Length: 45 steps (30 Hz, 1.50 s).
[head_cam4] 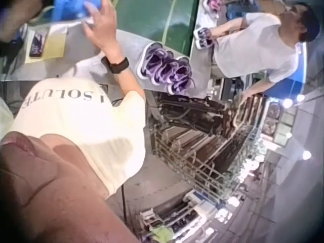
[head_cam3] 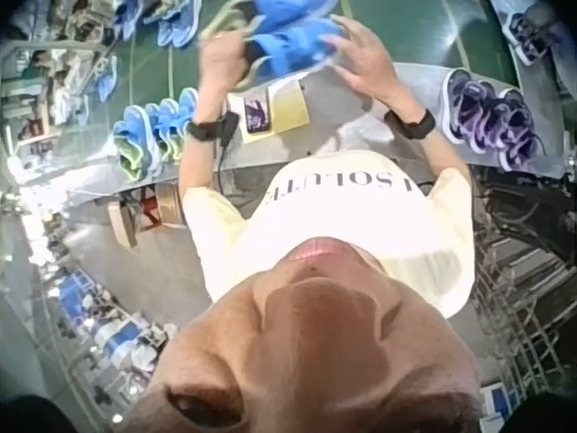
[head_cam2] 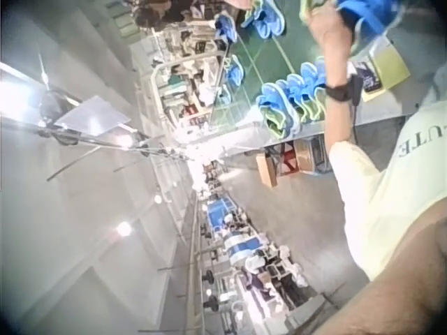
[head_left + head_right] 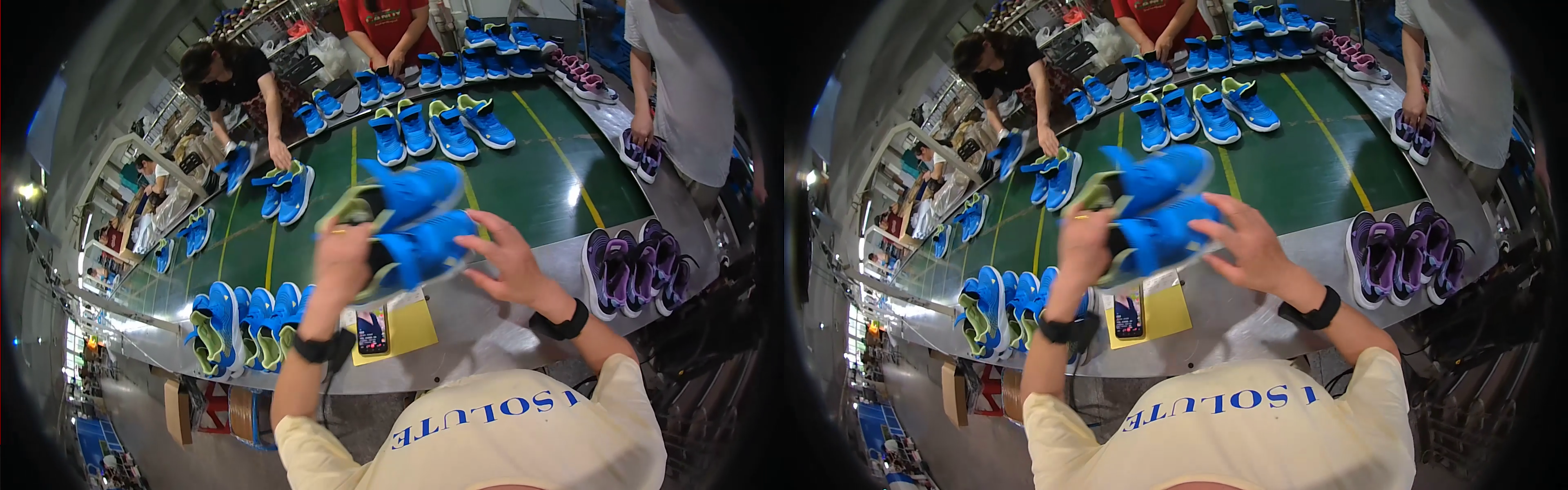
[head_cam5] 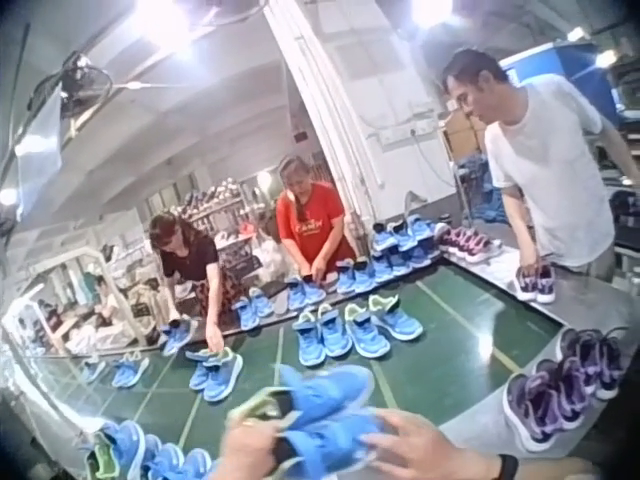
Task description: Inspecting, labeling, and organizing manufactured shoes on a production line workbench.
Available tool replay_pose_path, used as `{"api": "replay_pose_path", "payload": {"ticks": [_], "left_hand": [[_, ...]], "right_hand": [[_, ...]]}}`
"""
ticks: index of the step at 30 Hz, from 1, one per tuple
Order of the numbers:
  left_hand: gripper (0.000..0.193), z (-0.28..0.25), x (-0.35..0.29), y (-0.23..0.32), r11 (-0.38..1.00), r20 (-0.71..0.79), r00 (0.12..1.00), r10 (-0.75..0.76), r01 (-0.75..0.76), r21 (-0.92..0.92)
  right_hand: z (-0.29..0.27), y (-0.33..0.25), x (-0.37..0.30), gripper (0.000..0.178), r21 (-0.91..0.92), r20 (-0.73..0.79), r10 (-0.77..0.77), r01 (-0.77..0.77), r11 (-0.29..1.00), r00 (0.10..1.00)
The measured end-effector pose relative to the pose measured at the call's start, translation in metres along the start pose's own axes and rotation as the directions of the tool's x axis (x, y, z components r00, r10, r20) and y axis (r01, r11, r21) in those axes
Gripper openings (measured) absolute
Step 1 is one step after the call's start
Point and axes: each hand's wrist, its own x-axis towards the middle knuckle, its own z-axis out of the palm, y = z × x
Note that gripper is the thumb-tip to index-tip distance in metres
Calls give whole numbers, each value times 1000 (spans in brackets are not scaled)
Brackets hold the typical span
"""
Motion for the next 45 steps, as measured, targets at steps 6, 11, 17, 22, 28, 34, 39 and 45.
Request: {"api": "replay_pose_path", "payload": {"ticks": [6,11,17,22,28,34,39,45], "left_hand": [[27,144,28,65,948,125,973,193,-152,-278],[27,178,7,86,898,227,951,209,-95,-430],[34,158,-4,81,711,38,996,-81,84,-699],[22,154,-45,84,492,-30,729,-684,430,-757],[30,126,-82,90,771,-125,893,-433,295,-565],[31,99,-110,102,785,-57,903,-425,337,-520],[29,96,-105,115,754,35,883,-468,420,-505],[32,72,-117,105,823,-2,895,-447,410,-394]], "right_hand": [[28,44,-1,61,-48,248,-81,96,994,965],[35,76,-26,59,-49,497,118,-108,993,860],[36,79,-22,60,-205,655,-11,192,960,756],[43,82,-21,59,-198,714,-14,221,955,700],[5,132,7,57,-245,622,256,-126,961,740],[-47,236,65,63,-351,311,555,-449,821,772],[-95,311,155,81,-412,-15,505,-465,783,863],[-3,332,100,50,-518,167,196,-83,852,966]]}}
